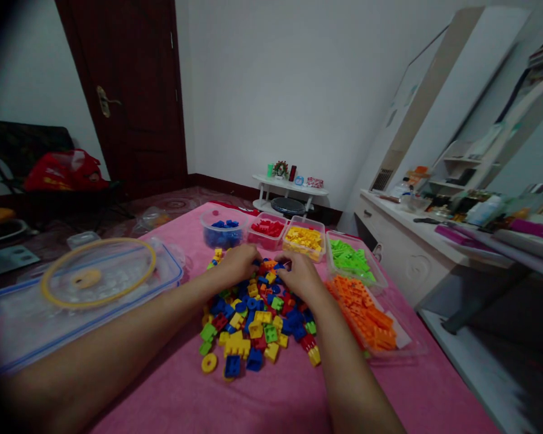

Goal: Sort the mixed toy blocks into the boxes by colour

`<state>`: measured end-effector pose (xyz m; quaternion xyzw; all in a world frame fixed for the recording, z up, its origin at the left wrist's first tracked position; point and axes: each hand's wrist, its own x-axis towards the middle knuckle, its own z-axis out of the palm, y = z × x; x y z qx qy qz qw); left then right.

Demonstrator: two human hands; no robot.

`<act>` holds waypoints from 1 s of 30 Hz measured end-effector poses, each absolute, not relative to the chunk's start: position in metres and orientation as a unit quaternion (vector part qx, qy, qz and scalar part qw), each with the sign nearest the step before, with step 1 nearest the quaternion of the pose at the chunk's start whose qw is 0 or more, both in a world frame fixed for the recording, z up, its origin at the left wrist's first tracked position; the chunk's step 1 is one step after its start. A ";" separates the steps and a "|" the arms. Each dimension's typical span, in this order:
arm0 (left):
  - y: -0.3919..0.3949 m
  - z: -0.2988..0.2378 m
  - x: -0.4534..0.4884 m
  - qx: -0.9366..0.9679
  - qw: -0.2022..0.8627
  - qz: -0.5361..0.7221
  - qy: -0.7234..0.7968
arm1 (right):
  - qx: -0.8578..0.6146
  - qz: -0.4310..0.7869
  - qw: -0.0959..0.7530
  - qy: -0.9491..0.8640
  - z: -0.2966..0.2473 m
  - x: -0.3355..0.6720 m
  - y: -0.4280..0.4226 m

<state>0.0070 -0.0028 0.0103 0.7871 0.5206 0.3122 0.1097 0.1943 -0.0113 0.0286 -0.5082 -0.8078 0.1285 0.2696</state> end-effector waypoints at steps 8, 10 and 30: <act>0.007 0.028 -0.003 0.672 0.361 0.411 0.499 | -0.558 0.063 0.201 -0.803 0.033 0.194 -0.018; 0.008 0.037 -0.005 0.541 0.540 0.439 0.473 | -0.570 0.047 0.157 -0.805 0.028 0.195 -0.017; -0.008 0.038 0.012 0.314 0.849 0.323 0.276 | -0.473 -0.002 0.382 -0.794 0.053 0.162 -0.035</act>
